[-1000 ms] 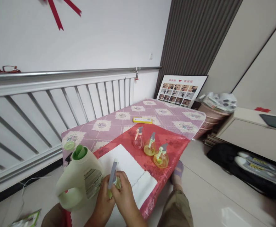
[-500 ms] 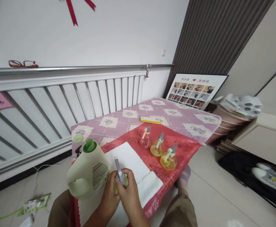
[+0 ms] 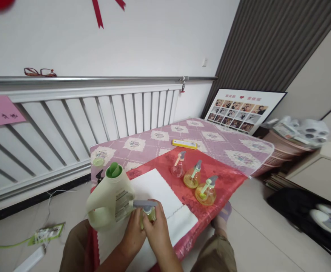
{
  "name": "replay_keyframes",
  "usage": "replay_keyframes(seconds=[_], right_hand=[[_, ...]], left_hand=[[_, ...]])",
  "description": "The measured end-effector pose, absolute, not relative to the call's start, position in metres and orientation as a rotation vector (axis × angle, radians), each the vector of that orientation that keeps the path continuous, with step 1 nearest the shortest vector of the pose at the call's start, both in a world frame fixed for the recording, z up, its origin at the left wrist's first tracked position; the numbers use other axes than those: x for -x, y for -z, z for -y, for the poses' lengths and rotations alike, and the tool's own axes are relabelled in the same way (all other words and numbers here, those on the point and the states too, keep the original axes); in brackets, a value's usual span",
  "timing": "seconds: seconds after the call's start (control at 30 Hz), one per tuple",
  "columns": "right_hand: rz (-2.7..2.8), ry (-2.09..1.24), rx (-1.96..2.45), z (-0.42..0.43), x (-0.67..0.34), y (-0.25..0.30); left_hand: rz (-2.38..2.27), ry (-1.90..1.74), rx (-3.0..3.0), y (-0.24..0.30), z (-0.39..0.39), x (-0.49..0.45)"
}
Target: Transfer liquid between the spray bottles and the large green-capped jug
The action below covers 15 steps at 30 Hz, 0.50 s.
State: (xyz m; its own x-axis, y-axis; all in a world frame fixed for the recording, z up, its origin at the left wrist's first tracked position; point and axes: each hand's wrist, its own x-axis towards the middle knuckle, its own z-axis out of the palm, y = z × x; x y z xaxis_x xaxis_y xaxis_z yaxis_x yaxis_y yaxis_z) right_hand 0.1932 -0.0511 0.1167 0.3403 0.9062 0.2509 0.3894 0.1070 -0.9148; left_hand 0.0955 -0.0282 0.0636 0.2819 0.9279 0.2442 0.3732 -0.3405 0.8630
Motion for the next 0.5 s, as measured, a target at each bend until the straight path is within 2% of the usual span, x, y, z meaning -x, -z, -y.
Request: replay_keyframes(seconds=[0.23,0.5], right_hand=[[1.161,-0.678,1.540,0.051,-0.191,-0.119],[1.350,-0.506,1.473,0.047,-0.201,-0.128]], left_hand=[[-1.116,-0.974,-1.915,-0.072,0.024,-0.096],[-1.143,-0.999,-1.962,-0.076,0.027,-0.094]])
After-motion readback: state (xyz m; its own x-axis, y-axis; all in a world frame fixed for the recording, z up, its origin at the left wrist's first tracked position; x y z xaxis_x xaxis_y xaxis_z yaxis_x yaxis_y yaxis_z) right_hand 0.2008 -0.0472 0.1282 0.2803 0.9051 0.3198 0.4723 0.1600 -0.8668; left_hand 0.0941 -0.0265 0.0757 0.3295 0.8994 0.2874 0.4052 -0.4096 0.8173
